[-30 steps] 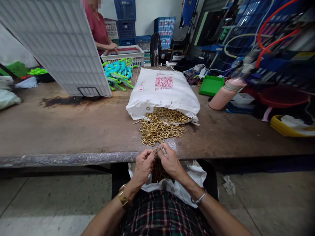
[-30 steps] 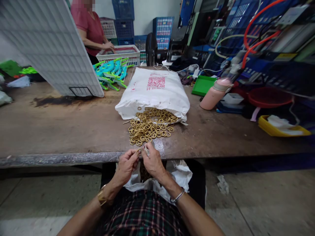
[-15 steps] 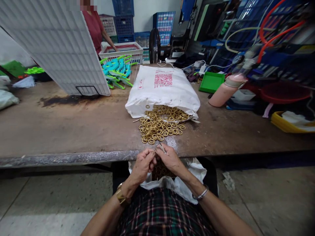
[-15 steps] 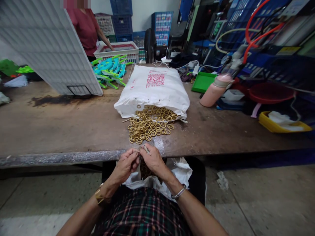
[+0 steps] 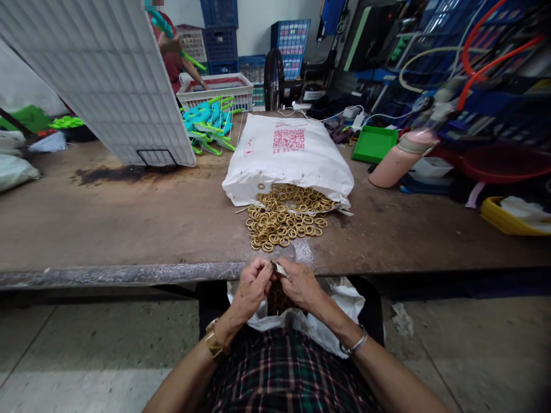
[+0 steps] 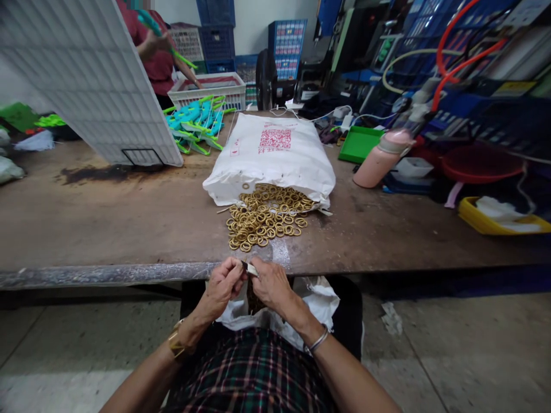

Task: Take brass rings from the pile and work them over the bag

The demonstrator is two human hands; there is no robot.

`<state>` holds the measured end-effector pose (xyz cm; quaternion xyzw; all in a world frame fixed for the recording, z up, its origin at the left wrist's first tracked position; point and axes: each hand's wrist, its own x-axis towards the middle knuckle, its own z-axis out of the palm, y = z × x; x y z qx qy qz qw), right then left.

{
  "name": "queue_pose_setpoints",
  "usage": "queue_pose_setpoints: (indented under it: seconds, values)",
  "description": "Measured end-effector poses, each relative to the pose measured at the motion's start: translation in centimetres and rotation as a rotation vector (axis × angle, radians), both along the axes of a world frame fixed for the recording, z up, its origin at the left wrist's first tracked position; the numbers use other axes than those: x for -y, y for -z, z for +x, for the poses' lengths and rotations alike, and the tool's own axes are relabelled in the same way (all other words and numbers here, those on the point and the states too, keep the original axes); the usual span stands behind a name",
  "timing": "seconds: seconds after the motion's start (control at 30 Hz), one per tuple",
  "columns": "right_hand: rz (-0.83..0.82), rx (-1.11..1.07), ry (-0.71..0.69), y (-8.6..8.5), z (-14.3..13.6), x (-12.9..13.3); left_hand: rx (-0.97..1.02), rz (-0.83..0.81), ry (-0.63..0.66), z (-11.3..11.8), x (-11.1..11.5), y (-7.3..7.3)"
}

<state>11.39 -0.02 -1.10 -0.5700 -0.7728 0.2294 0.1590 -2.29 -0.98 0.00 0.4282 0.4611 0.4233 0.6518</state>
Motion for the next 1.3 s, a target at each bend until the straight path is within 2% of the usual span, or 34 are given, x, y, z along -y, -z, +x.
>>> queue_pose_setpoints:
  seconds: [0.27,0.37,0.47,0.53,0.7,0.87,1.03,1.13,1.3]
  values:
    - [-0.067,0.193,-0.043,-0.8,-0.2,0.0,-0.041,0.092,-0.032,-0.4,0.1,0.8]
    - [-0.086,0.302,-0.007,-1.1,-0.3,-0.5,-0.014,0.041,0.006,-0.6,0.9,-0.2]
    - [-0.071,0.363,0.086,-1.1,-0.3,-1.5,0.041,-0.021,0.119,-0.6,2.0,-1.4]
    - [-0.037,0.368,0.139,-0.9,-0.4,-2.2,0.108,-0.058,0.164,-0.6,2.4,-1.7]
    - [0.043,0.293,0.207,-0.6,-1.7,-3.3,0.280,-0.181,0.045,-1.1,1.9,-0.6]
    - [0.011,0.354,0.239,-0.5,-2.9,-4.0,0.451,-0.308,-0.051,-1.8,1.1,0.0]
    - [0.002,0.337,0.250,-0.4,-2.7,-4.5,0.580,-0.439,-0.118,-2.1,0.7,0.4]
    - [0.037,0.255,0.241,-0.2,-2.0,-4.4,0.572,-0.441,-0.185,-2.1,0.3,0.7]
    - [0.069,0.013,0.180,0.1,-1.1,-3.3,0.373,-0.312,-0.198,-1.6,-0.5,0.4]
